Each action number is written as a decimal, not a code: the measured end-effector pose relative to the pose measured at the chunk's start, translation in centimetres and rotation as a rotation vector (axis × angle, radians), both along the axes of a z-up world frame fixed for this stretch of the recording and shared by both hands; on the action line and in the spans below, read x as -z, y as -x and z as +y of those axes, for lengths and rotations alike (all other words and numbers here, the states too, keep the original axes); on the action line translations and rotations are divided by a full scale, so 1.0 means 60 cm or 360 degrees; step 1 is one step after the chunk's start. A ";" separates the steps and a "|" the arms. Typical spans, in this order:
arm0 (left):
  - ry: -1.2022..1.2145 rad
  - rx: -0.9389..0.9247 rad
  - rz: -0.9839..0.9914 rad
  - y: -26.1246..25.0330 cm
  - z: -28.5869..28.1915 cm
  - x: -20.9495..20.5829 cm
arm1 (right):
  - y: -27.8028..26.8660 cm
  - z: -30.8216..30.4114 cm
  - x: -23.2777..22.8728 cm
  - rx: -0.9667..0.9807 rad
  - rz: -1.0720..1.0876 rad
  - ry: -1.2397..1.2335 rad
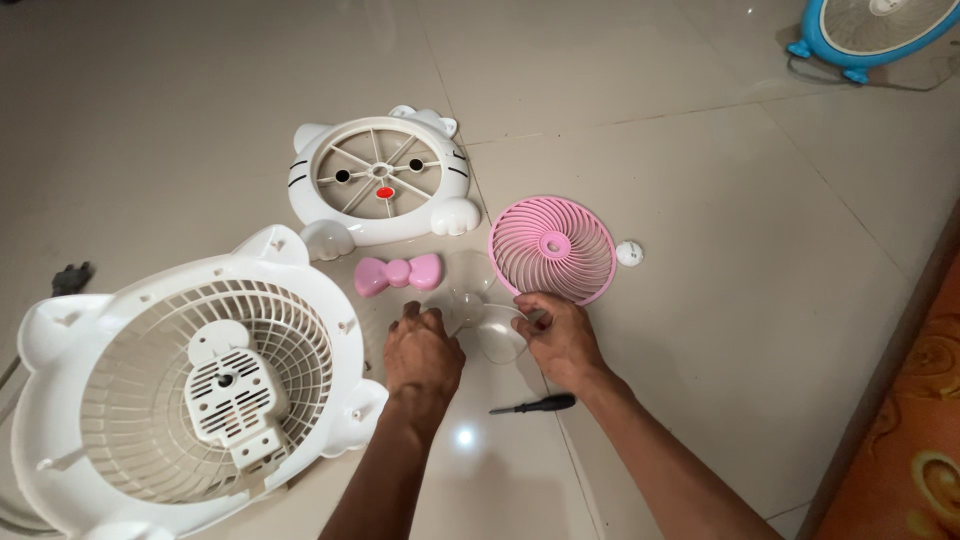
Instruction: The person assembles a white cat-shaped electric fan on a tiled floor. They use a screwdriver to secure the internal motor housing, then place the fan blade onto the motor shaft, and finally attach the front grill and secure it with a central cap.
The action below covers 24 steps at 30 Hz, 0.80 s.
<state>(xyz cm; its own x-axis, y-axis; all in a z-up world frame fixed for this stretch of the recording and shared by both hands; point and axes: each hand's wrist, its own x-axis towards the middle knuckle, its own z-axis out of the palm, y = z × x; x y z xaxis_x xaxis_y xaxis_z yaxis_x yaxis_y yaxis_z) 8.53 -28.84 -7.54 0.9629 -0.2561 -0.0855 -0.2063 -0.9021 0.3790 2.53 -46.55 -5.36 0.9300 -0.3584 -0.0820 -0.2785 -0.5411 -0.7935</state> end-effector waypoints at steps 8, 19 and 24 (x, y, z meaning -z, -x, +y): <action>-0.0025 -0.0087 0.0053 0.003 -0.006 0.016 | -0.008 0.002 0.026 0.0026 0.0128 -0.0083; 0.0325 0.0011 -0.0311 0.013 0.008 -0.103 | -0.017 -0.032 -0.060 -0.0068 -0.0313 -0.0275; 0.0685 -0.0047 -0.0567 0.023 0.064 -0.223 | -0.011 -0.003 -0.185 -0.0017 -0.0251 -0.0409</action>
